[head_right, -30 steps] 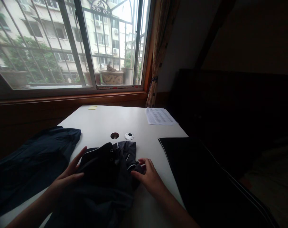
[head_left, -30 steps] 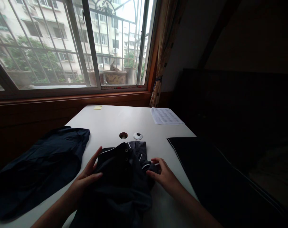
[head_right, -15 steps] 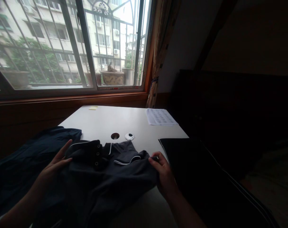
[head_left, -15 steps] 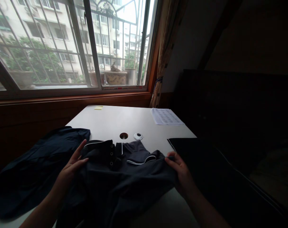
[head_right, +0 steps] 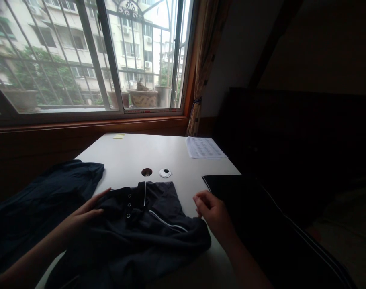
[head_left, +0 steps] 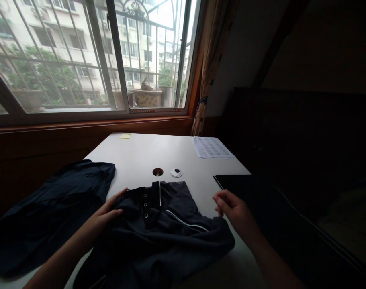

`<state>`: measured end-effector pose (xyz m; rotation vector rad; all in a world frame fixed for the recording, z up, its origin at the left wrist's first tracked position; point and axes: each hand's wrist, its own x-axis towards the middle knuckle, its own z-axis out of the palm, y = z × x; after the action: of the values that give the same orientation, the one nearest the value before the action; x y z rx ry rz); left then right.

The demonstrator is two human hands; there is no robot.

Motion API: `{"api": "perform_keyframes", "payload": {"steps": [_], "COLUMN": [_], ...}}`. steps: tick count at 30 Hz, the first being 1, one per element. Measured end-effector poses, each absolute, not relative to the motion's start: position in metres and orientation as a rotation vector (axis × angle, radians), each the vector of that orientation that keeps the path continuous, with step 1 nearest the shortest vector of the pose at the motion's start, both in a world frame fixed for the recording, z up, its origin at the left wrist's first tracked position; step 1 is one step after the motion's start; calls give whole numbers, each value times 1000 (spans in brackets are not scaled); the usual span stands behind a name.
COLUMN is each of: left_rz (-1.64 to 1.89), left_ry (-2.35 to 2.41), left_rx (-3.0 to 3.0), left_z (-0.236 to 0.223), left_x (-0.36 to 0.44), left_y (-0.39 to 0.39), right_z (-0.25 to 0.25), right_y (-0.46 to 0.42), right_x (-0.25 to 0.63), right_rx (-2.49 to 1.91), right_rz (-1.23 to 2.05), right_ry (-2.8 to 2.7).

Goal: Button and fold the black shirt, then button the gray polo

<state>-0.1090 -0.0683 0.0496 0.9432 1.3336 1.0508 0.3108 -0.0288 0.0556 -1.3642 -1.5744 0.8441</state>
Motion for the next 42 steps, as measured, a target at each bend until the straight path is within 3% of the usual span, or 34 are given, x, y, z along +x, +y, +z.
{"api": "perform_keyframes", "payload": {"steps": [3,9,18,25,31,37,42], "left_rz": [1010,785,702,801,697,997,1048], "left_ry": [1258,1064,1144,1216,1316,1652,1755], "left_rx": [1009,1171,1294,1316,1937,2586,2625], "left_z": [38,27,52,48,75,107,101], "left_x": [-110,-106,-124,-152,-163,-145,-120], "left_y": [-67,-75,-74,-56,-1,68,65], "right_z": [54,58,62,89,114,107,92], "right_y": [-19,-11,13,30,58,114,104], "right_x": [300,247,233,303,386,410,368], "right_rx": [-1402,-1284,-1113,-1111,-1311,-1331,-1396], "right_rz": [593,511,775,954,1058,477,198], "right_ry": [-1859,-2462,-2858,-2557,-2003,-1394,-1681]}}
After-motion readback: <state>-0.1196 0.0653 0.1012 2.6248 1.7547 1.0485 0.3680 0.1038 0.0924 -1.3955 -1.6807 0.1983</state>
